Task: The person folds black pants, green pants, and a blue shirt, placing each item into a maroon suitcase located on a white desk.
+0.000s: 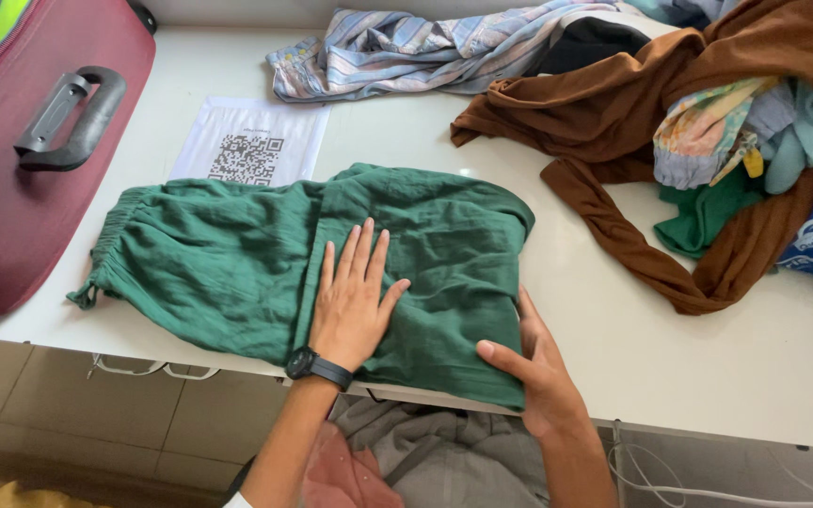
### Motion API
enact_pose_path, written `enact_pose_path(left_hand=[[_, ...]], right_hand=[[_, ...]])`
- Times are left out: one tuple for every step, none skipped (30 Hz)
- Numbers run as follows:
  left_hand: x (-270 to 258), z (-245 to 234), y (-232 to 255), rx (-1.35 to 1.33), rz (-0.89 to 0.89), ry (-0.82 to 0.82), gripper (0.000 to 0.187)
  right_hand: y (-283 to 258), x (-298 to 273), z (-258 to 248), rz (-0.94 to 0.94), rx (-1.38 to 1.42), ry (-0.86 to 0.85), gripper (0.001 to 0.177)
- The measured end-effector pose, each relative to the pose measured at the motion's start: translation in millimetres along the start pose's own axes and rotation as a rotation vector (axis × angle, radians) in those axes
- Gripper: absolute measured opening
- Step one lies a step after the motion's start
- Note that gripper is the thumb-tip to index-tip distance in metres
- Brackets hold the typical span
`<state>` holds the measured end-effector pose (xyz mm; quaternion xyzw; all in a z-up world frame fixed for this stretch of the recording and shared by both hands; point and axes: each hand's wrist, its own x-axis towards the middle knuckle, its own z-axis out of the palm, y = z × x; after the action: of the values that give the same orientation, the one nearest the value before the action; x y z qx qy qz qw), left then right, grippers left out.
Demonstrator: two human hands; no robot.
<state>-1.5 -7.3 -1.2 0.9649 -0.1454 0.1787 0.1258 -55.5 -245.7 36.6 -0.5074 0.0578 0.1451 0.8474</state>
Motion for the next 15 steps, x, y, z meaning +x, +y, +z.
enact_pose_path(left_hand=[[0.1,3.4,7.8,-0.007,-0.013,0.003,0.07],[1.1,8.4,17.4,-0.017,-0.024,0.006,0.069],[2.1,14.2,27.8,-0.027,-0.036,0.009,0.069],[3.2,21.1,39.5,-0.061,-0.034,0.021,0.068],[4.8,29.0,52.5,-0.094,-0.031,0.033,0.067],[5.5,37.1,66.2,-0.127,-0.03,0.045,0.066],[6.0,45.4,82.0,-0.231,-0.042,0.042,0.065],[7.6,53.2,98.6,-0.333,-0.052,0.039,0.064],[8.9,59.2,114.1,-0.434,-0.062,0.037,0.063],[10.8,63.1,126.8,-0.584,-0.026,0.06,0.059],[14.3,64.4,136.8,-0.734,0.011,0.083,0.056],[18.2,62.1,144.2,-0.884,0.048,0.106,0.053],[24.5,56.4,150.1,-1.109,-0.034,0.082,0.053],[32.1,47.0,156.6,-1.332,-0.12,0.053,0.054],[38.3,33.8,164.3,-1.555,-0.21,0.021,0.054]], right_hand=[[-1.4,-0.4,-1.5,-0.005,0.048,0.021,0.096],[-3.4,-1.8,-4.1,-0.028,0.088,0.044,0.094],[-5.4,-3.6,-7.0,-0.051,0.128,0.067,0.092],[-7.8,-4.8,-9.8,-0.073,0.167,0.09,0.091],[-11.2,-6.1,-13.2,-0.13,0.202,0.078,0.088],[-15.1,-8.3,-16.8,-0.186,0.236,0.065,0.085],[-19.1,-10.0,-19.9,-0.242,0.27,0.051,0.082],[-24.1,-10.6,-22.7,-0.281,0.28,0.043,0.078],[-30.1,-11.7,-24.9,-0.321,0.29,0.035,0.075],[-33.7,-12.1,-23.4,-0.36,0.3,0.028,0.071],[-36.9,-13.3,-19.6,-0.393,0.294,0.035,0.068],[-42.4,-16.7,-16.3,-0.425,0.288,0.043,0.066],[-48.9,-20.1,-11.9,-0.456,0.282,0.05,0.063],[-53.7,-22.6,-4.9,-0.454,0.259,0.057,0.068],[-56.7,-23.1,4.5,-0.451,0.236,0.064,0.072]])
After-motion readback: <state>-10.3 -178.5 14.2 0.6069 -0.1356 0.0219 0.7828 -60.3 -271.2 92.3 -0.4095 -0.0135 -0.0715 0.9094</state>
